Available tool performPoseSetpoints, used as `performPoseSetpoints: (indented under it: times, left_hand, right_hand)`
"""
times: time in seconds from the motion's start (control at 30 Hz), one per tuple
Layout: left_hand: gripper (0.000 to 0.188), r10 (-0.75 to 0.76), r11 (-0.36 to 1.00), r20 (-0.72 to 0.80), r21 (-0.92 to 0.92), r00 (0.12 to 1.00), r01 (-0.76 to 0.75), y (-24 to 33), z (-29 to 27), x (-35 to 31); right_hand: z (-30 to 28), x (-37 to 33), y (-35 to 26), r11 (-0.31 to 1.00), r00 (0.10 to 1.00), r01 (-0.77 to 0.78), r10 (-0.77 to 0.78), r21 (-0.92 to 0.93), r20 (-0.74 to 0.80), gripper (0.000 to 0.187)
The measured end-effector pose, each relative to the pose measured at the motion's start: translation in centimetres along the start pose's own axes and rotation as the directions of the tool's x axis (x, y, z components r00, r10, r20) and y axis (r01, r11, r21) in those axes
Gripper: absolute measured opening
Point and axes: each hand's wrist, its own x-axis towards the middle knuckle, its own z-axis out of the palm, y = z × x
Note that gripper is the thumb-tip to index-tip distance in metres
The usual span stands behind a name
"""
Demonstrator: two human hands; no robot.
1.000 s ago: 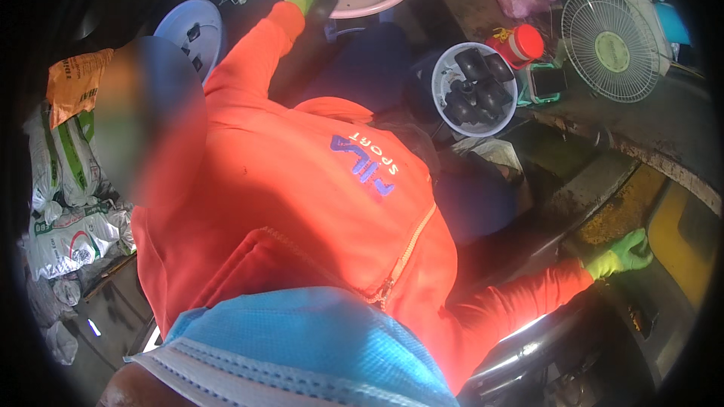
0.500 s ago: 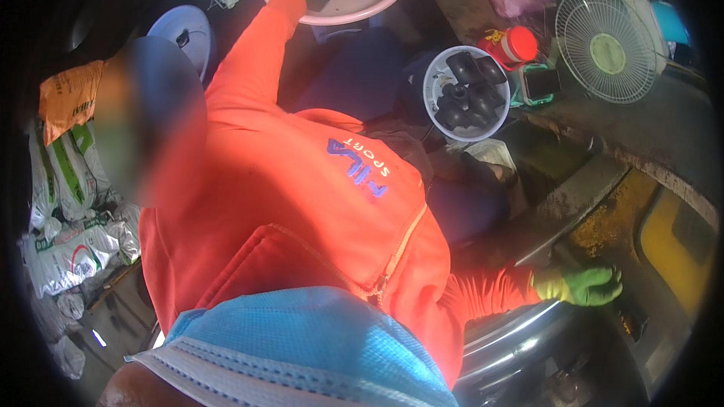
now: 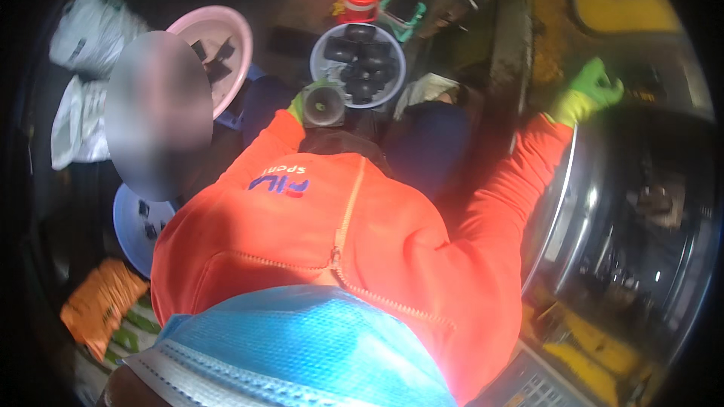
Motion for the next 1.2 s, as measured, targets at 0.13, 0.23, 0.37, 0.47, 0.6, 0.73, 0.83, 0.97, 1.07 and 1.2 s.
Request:
performPoseSetpoints:
  times: [0.13,0.23,0.37,0.47,0.6,0.73,0.83,0.97,1.07,1.2]
  left_hand:
    - [0.025,0.518,0.238,0.297,0.851,0.803,-0.468,3.8,-0.8,-3.7]
    - [0.029,0.767,0.305,-0.123,0.933,0.63,-0.189,9.2,-4.7,-6.5]
    - [0.058,0.713,0.016,-0.389,0.84,0.583,0.542,17.4,-13.1,-11.5]
    - [0.068,0.661,0.035,-0.581,0.655,0.474,0.755,20.9,-17.9,-13.2]
    - [0.079,0.553,-0.086,-0.652,0.575,0.52,0.813,23.2,-22.0,-10.7]
    - [0.027,0.664,-0.691,0.006,0.386,0.747,0.611,22.5,-26.1,-7.4]
    - [0.071,0.574,0.063,-0.744,0.455,0.341,0.888,23.0,-29.6,-3.2]
    - [0.073,0.439,0.001,-0.844,0.342,0.307,0.94,22.5,-31.8,-1.9]
    - [0.076,0.433,0.212,-0.878,0.317,0.202,0.924,22.4,-30.9,-2.4]
    - [0.078,0.466,0.224,-0.847,0.393,0.256,0.892,22.8,-28.1,-3.0]
  right_hand:
    - [-0.9,4.8,-0.1,0.931,0.937,0.33,-0.343,-0.154,-0.065,0.021]
    - [-1.2,7.4,1.5,0.918,0.918,0.336,-0.369,-0.211,-0.145,0.048]
    - [-1.0,7.6,3.7,0.982,0.991,0.08,-0.096,0.169,0.092,0.044]
    - [-1.3,6.2,3.3,0.925,0.958,-0.178,0.086,0.334,0.274,0.043]
    - [-3.4,3.6,0.9,0.906,0.967,-0.155,0.057,0.395,0.25,0.021]
    - [-7.4,1.6,-0.4,0.97,0.99,-0.014,-0.021,0.242,0.142,0.024]
    - [-9.6,1.1,-0.7,0.981,0.991,0.029,-0.054,0.193,0.126,0.027]
    - [-11.6,0.8,-0.6,0.987,0.99,0.07,-0.087,0.145,0.113,0.03]
    - [-12.8,0.4,-0.7,0.99,0.988,0.089,-0.102,0.113,0.112,0.033]
    - [-14.2,-0.2,-0.7,0.99,0.986,0.117,-0.125,0.077,0.107,0.036]
